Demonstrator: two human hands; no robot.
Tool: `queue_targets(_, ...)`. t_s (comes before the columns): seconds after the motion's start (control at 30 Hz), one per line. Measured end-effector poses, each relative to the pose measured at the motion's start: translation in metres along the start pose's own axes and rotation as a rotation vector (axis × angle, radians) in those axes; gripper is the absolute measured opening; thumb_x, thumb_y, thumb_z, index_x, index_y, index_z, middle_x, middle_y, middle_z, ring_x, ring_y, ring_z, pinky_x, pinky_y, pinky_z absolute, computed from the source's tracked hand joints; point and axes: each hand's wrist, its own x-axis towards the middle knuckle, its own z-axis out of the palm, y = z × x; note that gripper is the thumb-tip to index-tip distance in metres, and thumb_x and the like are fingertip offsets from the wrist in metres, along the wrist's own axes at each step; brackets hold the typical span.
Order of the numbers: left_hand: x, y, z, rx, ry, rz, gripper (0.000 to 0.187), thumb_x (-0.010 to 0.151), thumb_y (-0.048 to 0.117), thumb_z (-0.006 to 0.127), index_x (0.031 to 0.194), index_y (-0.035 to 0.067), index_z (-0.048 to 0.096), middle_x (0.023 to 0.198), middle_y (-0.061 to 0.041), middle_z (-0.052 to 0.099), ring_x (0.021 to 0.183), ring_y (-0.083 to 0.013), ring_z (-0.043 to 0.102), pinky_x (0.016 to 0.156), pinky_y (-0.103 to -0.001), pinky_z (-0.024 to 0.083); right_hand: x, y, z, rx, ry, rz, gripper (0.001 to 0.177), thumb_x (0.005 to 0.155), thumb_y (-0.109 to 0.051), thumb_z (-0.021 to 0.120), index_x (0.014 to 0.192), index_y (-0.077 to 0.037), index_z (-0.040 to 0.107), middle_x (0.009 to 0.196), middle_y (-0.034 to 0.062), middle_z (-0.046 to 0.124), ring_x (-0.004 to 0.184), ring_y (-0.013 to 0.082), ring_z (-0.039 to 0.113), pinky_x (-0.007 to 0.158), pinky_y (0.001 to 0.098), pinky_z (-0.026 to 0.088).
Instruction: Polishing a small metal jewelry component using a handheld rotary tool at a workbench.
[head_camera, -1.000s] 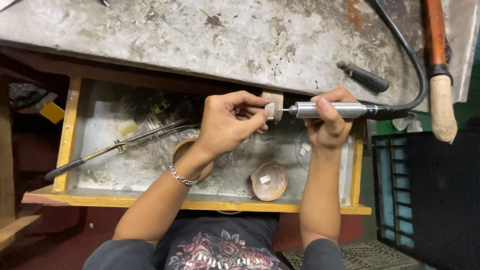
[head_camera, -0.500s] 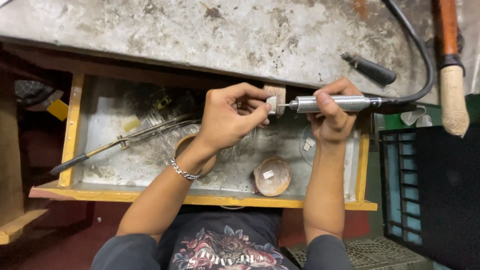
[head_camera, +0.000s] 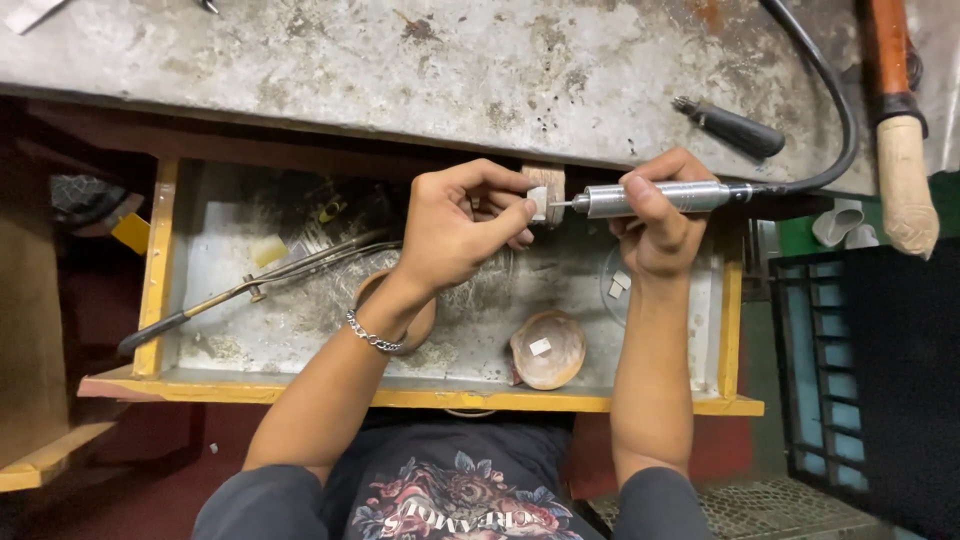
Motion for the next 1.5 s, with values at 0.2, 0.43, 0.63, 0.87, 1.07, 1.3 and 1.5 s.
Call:
queue_targets(0.2,0.001,-0.003,0.000,-0.027,-0.005,-0.016,0.021,0.084,-0.007,0.073,0.105,-0.011,0.071,0.079,-0.026,0.075,0.060,-0.0181,0.074,0.053,-0.026,0.065,0.001,0.001,0.000,0.016,-0.023,-0.029,0.028,0.078,-0.017,0.081,0.078,0.005,0.063,0.054,0.0225,0.057,0.035,0.0188,0.053,0.031,0.0249,0.039)
queue_targets(0.43,0.001,-0.011,-0.005,-0.010,-0.023,-0.003,0.022,0.084,-0.007,0.074,0.106,-0.010,0.073,0.080,-0.025,0.076,0.060,-0.0167,0.073,0.053,-0.027,0.064,0.002,0.004,-0.002,0.065,-0.028,-0.026,0.026,0.079,-0.017,0.079,0.079,0.004,0.063,0.052,0.0206,0.056,0.033,0.0172,0.049,0.030,0.0251,0.037)
queue_targets(0.63,0.002,-0.008,-0.004,-0.028,-0.051,-0.005,0.023,0.084,-0.009,0.073,0.107,-0.012,0.072,0.080,-0.028,0.075,0.059,-0.0231,0.075,0.053,-0.031,0.065,0.001,0.001,-0.002,0.093,-0.055,-0.027,0.026,0.079,-0.016,0.080,0.077,0.005,0.063,0.050,0.0215,0.055,0.032,0.0173,0.049,0.030,0.0245,0.037)
queue_targets(0.87,0.003,-0.004,-0.005,-0.033,-0.071,0.001,0.022,0.085,-0.010,0.073,0.107,-0.013,0.071,0.079,-0.029,0.075,0.058,-0.0257,0.076,0.053,-0.033,0.065,0.004,0.002,-0.003,0.110,-0.081,-0.019,0.026,0.079,-0.014,0.080,0.077,0.006,0.064,0.047,0.0236,0.054,0.030,0.0167,0.046,0.029,0.0256,0.034)
queue_targets(1.07,0.000,-0.006,-0.005,-0.034,-0.068,-0.001,0.022,0.085,-0.009,0.074,0.107,-0.013,0.071,0.079,-0.030,0.075,0.059,-0.0262,0.075,0.053,-0.035,0.065,0.000,-0.002,-0.003,0.113,-0.099,-0.013,0.025,0.080,-0.013,0.080,0.076,0.006,0.063,0.047,0.0226,0.054,0.030,0.0162,0.045,0.029,0.0260,0.034)
queue_targets(1.3,0.003,-0.002,-0.005,-0.018,-0.080,-0.004,0.022,0.085,-0.009,0.075,0.106,-0.013,0.071,0.078,-0.028,0.076,0.056,-0.0236,0.075,0.052,-0.034,0.065,0.003,0.000,-0.006,0.153,-0.111,-0.021,0.025,0.080,-0.012,0.079,0.075,0.006,0.063,0.045,0.0242,0.053,0.029,0.0170,0.043,0.029,0.0270,0.034)
queue_targets(1.5,0.003,0.000,-0.004,0.021,-0.083,0.046,0.022,0.085,-0.007,0.075,0.107,-0.009,0.073,0.077,-0.024,0.076,0.056,-0.0209,0.074,0.052,-0.031,0.063,0.005,0.000,-0.009,0.143,-0.117,-0.023,0.026,0.083,-0.016,0.077,0.076,0.004,0.063,0.047,0.0207,0.053,0.029,0.0166,0.043,0.029,0.0273,0.035)
